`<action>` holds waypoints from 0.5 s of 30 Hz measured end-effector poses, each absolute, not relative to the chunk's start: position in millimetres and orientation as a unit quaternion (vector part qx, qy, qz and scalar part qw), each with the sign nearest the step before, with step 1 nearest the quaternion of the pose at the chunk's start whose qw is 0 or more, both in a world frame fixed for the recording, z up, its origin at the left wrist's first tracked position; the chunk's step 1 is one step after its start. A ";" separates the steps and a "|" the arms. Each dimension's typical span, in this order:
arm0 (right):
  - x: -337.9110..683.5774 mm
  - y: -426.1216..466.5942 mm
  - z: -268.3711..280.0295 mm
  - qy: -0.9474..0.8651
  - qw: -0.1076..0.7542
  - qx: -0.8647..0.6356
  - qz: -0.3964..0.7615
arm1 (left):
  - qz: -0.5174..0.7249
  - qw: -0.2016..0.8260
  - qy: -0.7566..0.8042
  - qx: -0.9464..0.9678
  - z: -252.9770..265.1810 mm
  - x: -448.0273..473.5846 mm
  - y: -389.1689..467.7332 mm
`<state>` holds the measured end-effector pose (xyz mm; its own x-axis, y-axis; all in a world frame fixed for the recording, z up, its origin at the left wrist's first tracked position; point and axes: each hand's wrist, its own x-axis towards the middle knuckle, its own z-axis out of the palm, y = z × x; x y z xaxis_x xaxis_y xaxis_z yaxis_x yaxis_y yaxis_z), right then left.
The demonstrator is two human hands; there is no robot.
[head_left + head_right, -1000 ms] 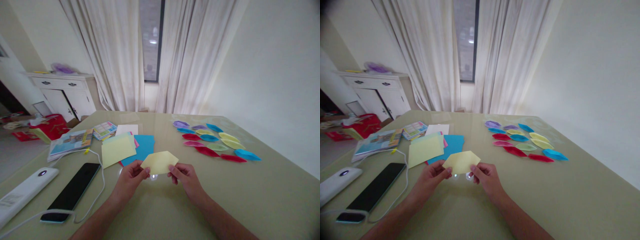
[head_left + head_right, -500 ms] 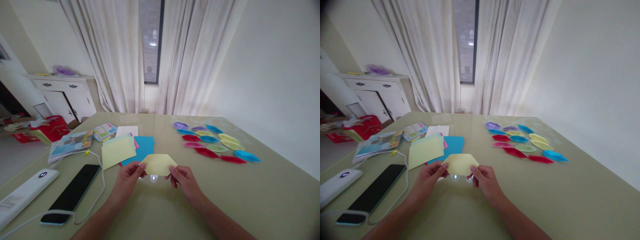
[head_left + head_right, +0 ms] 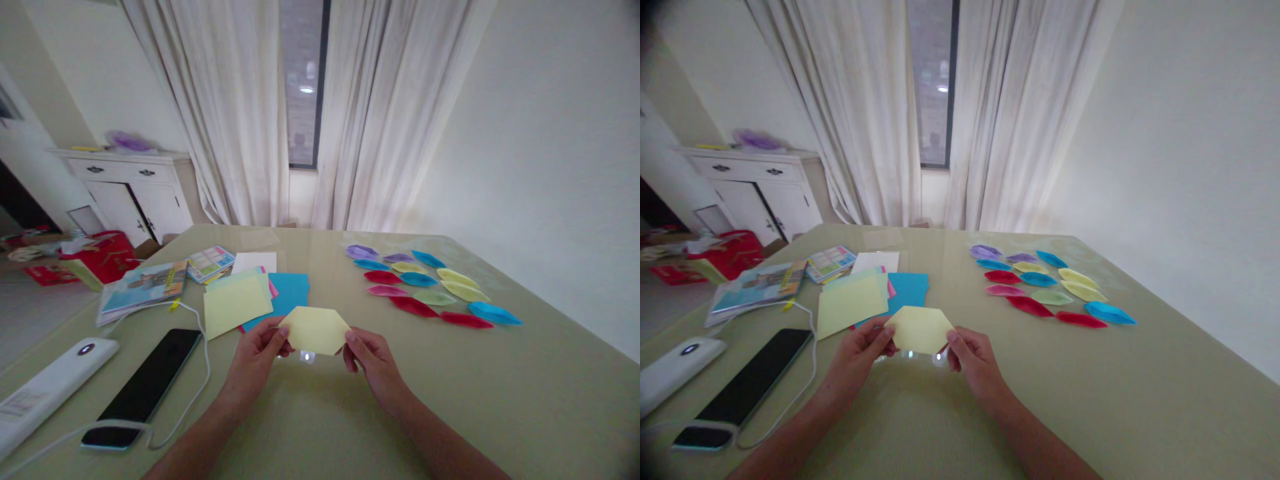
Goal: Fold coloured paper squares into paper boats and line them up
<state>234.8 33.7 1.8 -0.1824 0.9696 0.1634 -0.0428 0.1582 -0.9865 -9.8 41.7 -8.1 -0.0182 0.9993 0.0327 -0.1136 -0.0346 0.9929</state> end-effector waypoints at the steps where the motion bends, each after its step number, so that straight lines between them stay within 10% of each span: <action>1: 234.5 33.6 2.1 -0.578 0.502 -0.393 0.509 | 0.542 0.523 0.464 0.466 -10.3 -9.7 42.6; 15: 235.2 28.4 2.0 -0.611 0.553 -0.350 0.446 | 0.537 0.608 0.406 0.420 -13.8 -3.4 39.3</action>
